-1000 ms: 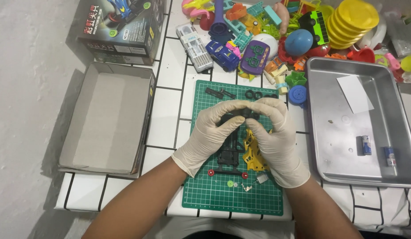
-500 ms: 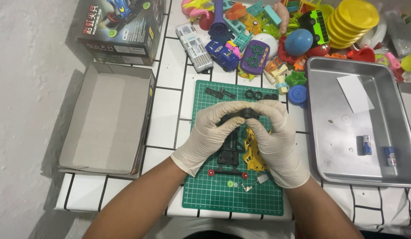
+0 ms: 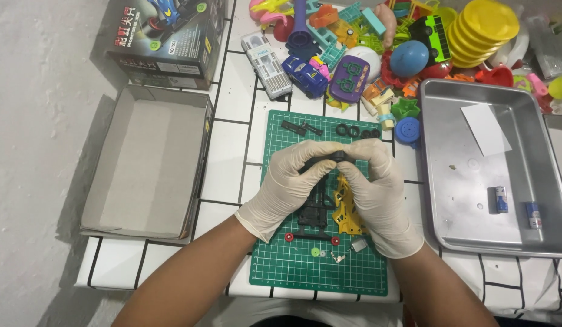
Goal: The person assembles small plastic toy parts on a green cutting mat. They pick up red and black pieces, fit them together, and handle a yellow plastic frame. The workspace is cluttered with various toys and tools.
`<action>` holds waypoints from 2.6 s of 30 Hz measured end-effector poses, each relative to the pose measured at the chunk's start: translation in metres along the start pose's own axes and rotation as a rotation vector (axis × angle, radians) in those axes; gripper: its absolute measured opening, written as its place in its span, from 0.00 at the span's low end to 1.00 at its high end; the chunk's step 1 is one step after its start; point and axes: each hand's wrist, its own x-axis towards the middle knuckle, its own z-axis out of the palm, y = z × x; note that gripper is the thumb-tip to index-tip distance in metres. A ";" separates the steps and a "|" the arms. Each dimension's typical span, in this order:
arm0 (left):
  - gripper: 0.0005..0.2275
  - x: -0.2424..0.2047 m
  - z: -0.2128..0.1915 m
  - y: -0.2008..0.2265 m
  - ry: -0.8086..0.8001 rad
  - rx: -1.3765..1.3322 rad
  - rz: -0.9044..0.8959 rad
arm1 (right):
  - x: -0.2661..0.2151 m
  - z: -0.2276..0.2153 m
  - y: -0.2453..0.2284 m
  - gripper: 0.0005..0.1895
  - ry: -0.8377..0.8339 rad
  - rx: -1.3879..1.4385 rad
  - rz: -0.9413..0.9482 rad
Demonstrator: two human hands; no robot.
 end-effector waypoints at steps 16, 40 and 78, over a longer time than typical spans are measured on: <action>0.12 -0.003 0.003 -0.008 0.059 0.123 -0.031 | 0.007 0.001 -0.015 0.19 -0.043 -0.142 -0.055; 0.09 0.001 -0.010 -0.012 0.152 0.400 0.240 | 0.031 -0.029 -0.013 0.16 -0.415 -0.557 0.441; 0.13 -0.021 0.080 0.135 -0.106 -0.923 0.187 | -0.125 0.047 -0.169 0.60 -0.377 0.711 0.351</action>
